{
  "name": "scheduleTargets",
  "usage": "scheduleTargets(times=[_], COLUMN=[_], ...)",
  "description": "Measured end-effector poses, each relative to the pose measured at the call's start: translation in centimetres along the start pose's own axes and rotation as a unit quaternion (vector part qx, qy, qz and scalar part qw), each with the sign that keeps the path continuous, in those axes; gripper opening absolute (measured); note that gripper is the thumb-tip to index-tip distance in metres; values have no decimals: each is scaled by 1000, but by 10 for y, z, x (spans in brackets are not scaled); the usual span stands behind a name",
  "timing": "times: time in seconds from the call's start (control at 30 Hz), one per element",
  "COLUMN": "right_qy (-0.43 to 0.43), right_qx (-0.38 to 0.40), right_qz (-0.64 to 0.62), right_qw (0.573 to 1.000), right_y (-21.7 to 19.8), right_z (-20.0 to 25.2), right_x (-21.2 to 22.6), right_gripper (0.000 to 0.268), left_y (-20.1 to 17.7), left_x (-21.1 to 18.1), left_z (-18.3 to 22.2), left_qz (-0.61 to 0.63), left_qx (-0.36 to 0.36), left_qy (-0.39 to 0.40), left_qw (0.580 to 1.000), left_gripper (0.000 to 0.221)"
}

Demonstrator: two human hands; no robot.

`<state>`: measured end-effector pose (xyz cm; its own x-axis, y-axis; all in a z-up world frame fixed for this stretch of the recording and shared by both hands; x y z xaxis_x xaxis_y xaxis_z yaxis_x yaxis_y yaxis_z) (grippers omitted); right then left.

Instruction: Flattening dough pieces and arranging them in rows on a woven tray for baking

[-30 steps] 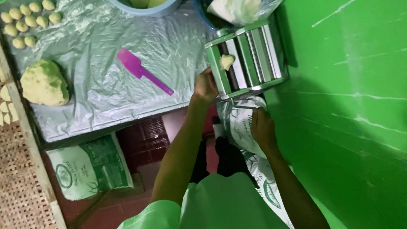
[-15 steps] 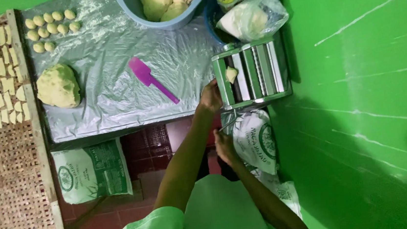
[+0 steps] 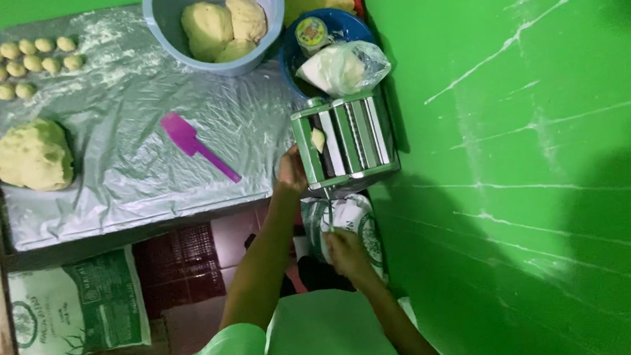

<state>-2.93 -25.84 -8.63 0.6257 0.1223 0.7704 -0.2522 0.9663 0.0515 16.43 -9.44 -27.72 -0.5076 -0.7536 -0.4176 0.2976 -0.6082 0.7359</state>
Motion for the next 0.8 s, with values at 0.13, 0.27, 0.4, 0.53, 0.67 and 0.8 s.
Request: scheduleTargets(times=[0.13,0.27,0.4,0.53,0.67,0.8], right_qy=[-58,-75,-167,-180,-167,-70], right_qx=[-85,-133,-173,-169,-159,-128], right_qz=[45,104,180,185,209,285], right_qw=[994,983,954,951,950,947], right_y=[-38,-73,-78,-71,-37,3], right_z=[-7,-16,-40,-94,-126,-160], right_x=[-10,-20,-29,-82,-110,-150], right_gripper=[35,38,30,31,34,45], left_y=[-34,-63,-64,-27,-14,9], left_x=[14,33,38,30,18,-4], left_z=[-29,-44,-51,-21,-14,10], left_qz=[25,23,39,65,42,-13], left_qx=[-4,-29,-24,-26,-8,9], left_qy=[1,-27,-42,-30,0,78], left_qw=[1000,999,998,997,999,997], left_gripper=[47,48,45,39,34,27])
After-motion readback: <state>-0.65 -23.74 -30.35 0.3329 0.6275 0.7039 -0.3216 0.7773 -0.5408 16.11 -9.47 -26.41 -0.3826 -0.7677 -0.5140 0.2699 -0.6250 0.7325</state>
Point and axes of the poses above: each hand's wrist, its own z-axis away from the middle knuckle, its own y-axis out of the palm, x = y × z, the point moved 3 cm from there along -z, towards the middle knuckle, and after that the axes turned 9 degrees about x, right-handed, at the moved point
